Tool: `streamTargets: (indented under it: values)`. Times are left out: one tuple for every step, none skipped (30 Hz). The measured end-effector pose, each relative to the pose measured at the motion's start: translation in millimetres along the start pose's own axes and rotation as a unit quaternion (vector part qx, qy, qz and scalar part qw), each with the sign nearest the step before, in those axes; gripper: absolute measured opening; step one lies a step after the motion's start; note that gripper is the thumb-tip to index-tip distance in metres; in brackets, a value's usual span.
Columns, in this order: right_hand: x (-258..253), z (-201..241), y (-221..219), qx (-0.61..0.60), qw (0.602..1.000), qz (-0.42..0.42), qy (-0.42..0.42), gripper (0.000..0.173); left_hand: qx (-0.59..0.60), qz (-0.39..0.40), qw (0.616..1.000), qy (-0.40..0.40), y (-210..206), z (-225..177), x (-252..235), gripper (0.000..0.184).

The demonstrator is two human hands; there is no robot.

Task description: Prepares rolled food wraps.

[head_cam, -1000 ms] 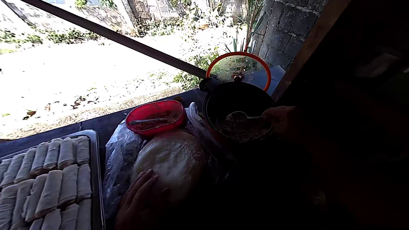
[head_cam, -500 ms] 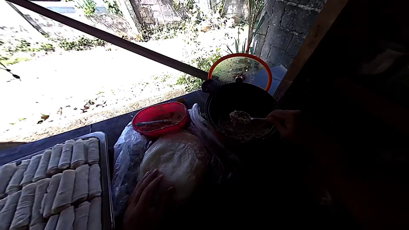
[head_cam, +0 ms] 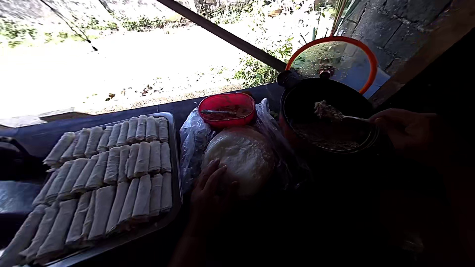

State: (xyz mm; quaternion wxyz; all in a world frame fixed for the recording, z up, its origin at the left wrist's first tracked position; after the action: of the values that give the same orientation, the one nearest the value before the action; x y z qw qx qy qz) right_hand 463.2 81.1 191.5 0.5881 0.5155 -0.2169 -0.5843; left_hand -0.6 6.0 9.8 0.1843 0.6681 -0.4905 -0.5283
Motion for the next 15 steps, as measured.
streamTargets:
  values:
    - [-2,1,3,-0.006,1.0,-0.002,0.004,0.035,-0.001,0.005,1.0,0.002,-1,0,0,0.051]
    - [-4,2,5,-0.01,1.0,-0.002,0.009,0.034,-0.001,0.008,1.0,0.002,-1,0,-1,0.052]
    - [-6,2,6,-0.019,1.0,-0.001,0.016,0.033,0.001,0.011,1.0,0.002,-1,1,-1,0.053]
    - [-8,7,5,-0.032,0.999,0.003,0.028,0.032,0.002,0.014,1.0,0.002,-1,1,-1,0.054]
    - [-11,18,4,-0.041,0.998,0.011,0.039,0.031,0.004,0.016,1.0,0.002,-1,0,-1,0.055]
    - [-13,34,2,-0.048,0.997,0.023,0.053,0.03,0.004,0.016,1.0,0.001,-1,-1,-1,0.057]
    - [-17,51,-2,-0.053,0.995,0.035,0.071,0.03,0.0,0.017,1.0,0.0,-1,-1,-2,0.059]
    - [-20,68,-7,-0.056,0.993,0.048,0.09,0.029,-0.002,0.019,1.0,-0.001,-1,-1,-3,0.062]
    - [-22,86,-13,-0.058,0.99,0.06,0.109,0.028,-0.004,0.021,1.0,-0.001,-2,-1,-3,0.064]
    - [-23,103,-22,-0.057,0.987,0.072,0.128,0.028,-0.002,0.023,1.0,-0.001,-2,0,-4,0.067]
    - [-24,118,-33,-0.048,0.985,0.086,0.143,0.028,-0.001,0.029,1.0,-0.001,-2,0,-5,0.071]
    - [-24,131,-47,-0.036,0.982,0.103,0.155,0.029,-0.002,0.038,0.999,0.001,-3,0,-7,0.075]
    - [-22,139,-62,-0.026,0.979,0.12,0.163,0.031,-0.005,0.048,0.999,0.006,-3,0,-8,0.079]
    - [-20,144,-79,-0.018,0.976,0.136,0.171,0.032,-0.008,0.056,0.998,0.012,-3,0,-8,0.084]
    - [-17,148,-96,-0.007,0.972,0.146,0.185,0.032,-0.006,0.06,0.998,0.019,-3,0,-9,0.089]
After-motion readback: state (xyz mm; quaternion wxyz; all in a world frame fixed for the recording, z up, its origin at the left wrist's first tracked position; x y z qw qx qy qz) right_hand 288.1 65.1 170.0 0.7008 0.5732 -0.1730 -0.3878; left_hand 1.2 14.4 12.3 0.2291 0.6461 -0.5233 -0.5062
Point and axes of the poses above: each hand's wrist, its own x-axis away from the middle knuckle, its own y-axis out of the back of the hand, z = x × y, the point moved 2 cm from there along -x, towards the middle knuckle, and after that the axes turned 11 degrees about -x, right-handed, at the moved point
